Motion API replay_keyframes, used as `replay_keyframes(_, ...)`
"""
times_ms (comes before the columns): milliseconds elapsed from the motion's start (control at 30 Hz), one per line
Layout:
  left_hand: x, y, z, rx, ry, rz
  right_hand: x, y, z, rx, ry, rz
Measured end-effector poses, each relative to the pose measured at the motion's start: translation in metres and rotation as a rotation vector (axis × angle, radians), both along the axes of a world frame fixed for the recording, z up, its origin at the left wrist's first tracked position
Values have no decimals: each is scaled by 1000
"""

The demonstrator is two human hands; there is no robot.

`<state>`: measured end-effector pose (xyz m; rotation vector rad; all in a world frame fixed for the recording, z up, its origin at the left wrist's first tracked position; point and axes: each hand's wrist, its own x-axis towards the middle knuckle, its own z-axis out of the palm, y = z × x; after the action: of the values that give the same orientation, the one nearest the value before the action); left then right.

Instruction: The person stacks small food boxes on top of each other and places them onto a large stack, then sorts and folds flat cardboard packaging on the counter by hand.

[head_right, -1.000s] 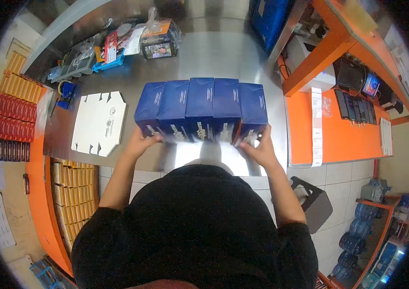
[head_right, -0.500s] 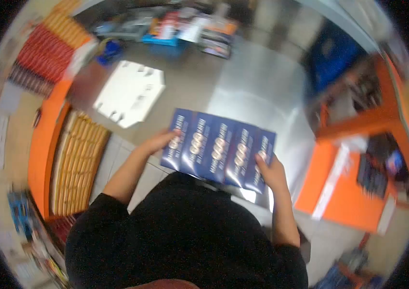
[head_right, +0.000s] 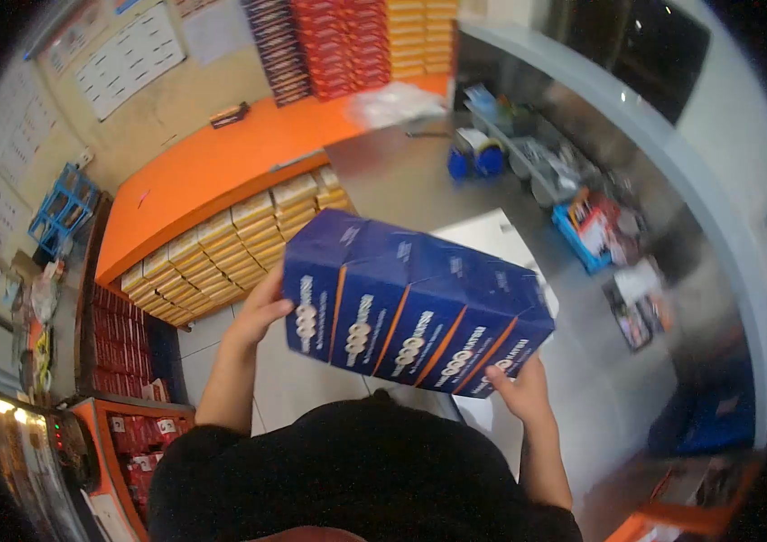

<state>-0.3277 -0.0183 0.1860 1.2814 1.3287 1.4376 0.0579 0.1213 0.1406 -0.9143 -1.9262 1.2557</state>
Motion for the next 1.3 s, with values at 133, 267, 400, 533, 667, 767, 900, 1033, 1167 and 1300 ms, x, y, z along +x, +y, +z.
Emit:
replay_keyframes(133, -59, -53, 18, 20, 115, 268, -112, 49, 11, -50, -42, 297)
replay_keyframes(267, -114, -82, 61, -33, 298, 449, -227, 72, -15, -239, 119, 581)
replay_keyframes(400, -158, -74, 77, -147, 525, 523, -320, 83, -59, -493, 288, 649)
replay_keyframes(533, -236, -18, 83, -170, 620, 539, -422, 119, -87, -670, 441, 677)
replay_keyframes(667, -344, 92, 108, -111, 899, 572, -592, 200, -133, -804, 662, 407)
replay_keyframes(767, -435, 205, 135, -183, 936, 514, -724, 277, -137, -1039, 1038, 487)
replay_keyframes(900, -561, 363, 145, -201, 1120, 483, -863, 375, -146, -1108, 992, 336)
replay_keyframes(1033, -664, 484, 120, -322, 1167, 344, -944, 460, -188, -1099, 812, 131)
replay_keyframes(1167, -727, 551, 94, -409, 1280, 313, -1006, 503, -202, -1052, 558, 54)
replay_keyframes(1300, -739, 574, 72, -385, 1367, 327, -1009, 516, -220, -954, 161, 84)
